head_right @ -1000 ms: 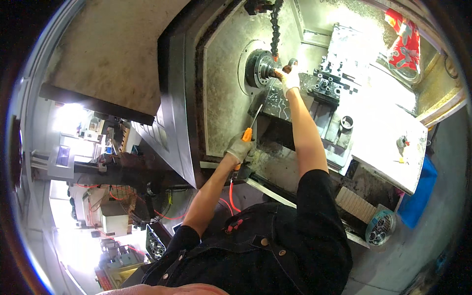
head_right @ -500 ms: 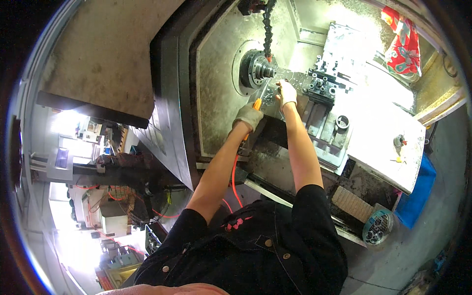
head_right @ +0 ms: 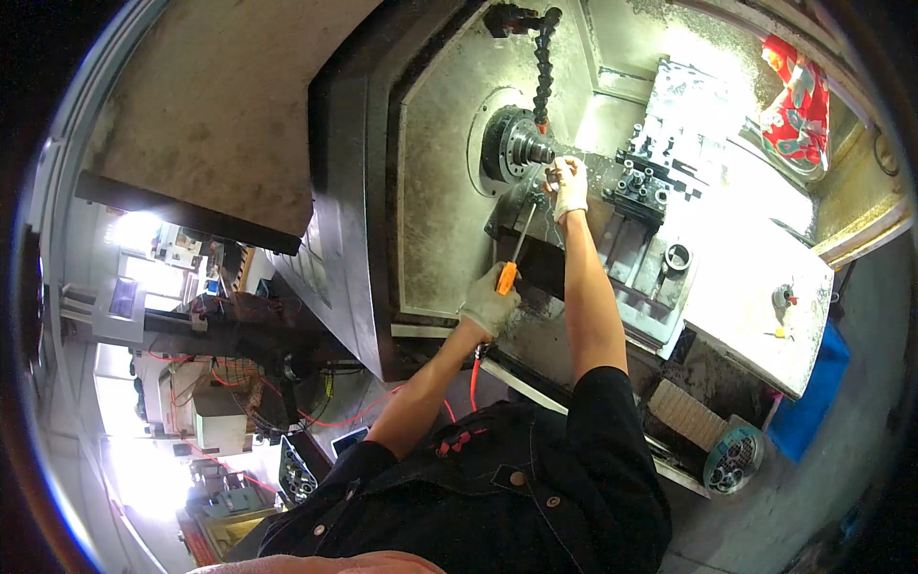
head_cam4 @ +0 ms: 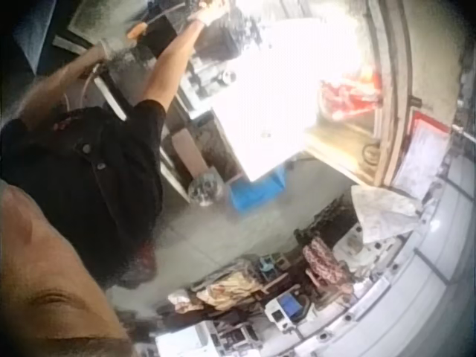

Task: The person operates a CNC lathe, repeatedly loading small metal rings into the chuck and using a screwdriver to secure them. They open and close the machine door, adjust the chuck, and place finished parts into a bin. Another person briefly assists by handing over parts.

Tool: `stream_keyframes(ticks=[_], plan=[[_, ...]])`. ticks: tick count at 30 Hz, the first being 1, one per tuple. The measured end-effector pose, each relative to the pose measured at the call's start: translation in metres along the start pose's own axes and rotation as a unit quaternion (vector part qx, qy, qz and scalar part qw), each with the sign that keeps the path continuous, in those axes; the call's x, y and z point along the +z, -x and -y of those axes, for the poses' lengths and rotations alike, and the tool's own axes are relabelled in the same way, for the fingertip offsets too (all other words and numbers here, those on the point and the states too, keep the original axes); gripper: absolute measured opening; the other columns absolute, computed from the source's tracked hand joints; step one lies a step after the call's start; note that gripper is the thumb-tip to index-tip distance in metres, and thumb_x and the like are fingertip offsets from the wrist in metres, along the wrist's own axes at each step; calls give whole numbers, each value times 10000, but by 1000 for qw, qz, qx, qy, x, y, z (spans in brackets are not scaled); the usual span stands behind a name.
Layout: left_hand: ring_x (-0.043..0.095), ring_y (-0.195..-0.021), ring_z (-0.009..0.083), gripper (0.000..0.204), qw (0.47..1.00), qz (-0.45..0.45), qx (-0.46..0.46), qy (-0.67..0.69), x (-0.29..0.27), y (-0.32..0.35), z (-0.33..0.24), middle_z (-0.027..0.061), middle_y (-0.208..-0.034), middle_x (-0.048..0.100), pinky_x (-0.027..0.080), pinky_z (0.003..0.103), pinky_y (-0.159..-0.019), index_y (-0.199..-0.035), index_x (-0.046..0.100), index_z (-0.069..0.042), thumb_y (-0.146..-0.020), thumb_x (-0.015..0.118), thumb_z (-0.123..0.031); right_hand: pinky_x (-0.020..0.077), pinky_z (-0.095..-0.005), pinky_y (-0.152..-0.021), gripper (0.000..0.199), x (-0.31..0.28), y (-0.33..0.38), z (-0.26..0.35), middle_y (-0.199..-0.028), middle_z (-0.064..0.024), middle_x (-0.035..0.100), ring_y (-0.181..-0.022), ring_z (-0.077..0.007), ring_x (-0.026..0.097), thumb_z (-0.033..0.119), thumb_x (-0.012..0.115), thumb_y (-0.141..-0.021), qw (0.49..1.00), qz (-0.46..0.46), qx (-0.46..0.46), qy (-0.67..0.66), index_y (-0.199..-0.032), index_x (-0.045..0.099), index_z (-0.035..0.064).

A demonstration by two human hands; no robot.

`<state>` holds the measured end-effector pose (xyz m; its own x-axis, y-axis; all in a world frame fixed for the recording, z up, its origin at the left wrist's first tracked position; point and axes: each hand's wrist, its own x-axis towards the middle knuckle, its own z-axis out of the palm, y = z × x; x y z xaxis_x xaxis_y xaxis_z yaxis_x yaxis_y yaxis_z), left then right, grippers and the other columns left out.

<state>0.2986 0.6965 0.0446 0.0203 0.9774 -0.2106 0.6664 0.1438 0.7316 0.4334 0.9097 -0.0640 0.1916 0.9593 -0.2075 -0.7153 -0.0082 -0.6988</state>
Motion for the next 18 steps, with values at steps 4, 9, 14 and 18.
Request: stream_keyframes(ticks=[4,9,14,18], plan=[[551,-688,250,276,1000,-3,-4,-11,-1,6,-14,139,-772,573,445,319,-686,-970,523,-66,-697,544,-97,515,-307,-590,276,7,2,11,-909,-15,550,-778,-132,578,253,618,-824,999,10,-1,30,-1043,471,171],[570,-716,278,286,1000,6,-13,-16,7,-10,-27,164,-778,574,445,338,-691,-976,522,-61,-694,545,-101,489,-268,-573,495,12,9,35,-957,-10,557,-769,-112,569,221,624,-819,993,56,10,99,-1265,411,203],[563,-695,279,284,1000,10,9,-7,3,-13,-25,161,-758,571,447,334,-691,-967,523,-57,-687,545,-95,462,-277,-565,580,8,4,41,-1104,-45,535,-730,-129,556,168,640,-778,978,74,44,189,-1301,392,195],[569,-711,265,293,1000,13,10,-4,-2,-8,-20,146,-780,577,448,328,-692,-973,524,-68,-683,552,-91,456,-262,-564,574,3,0,41,-1120,-65,541,-720,-133,559,162,659,-759,974,127,0,187,-1283,424,177]])
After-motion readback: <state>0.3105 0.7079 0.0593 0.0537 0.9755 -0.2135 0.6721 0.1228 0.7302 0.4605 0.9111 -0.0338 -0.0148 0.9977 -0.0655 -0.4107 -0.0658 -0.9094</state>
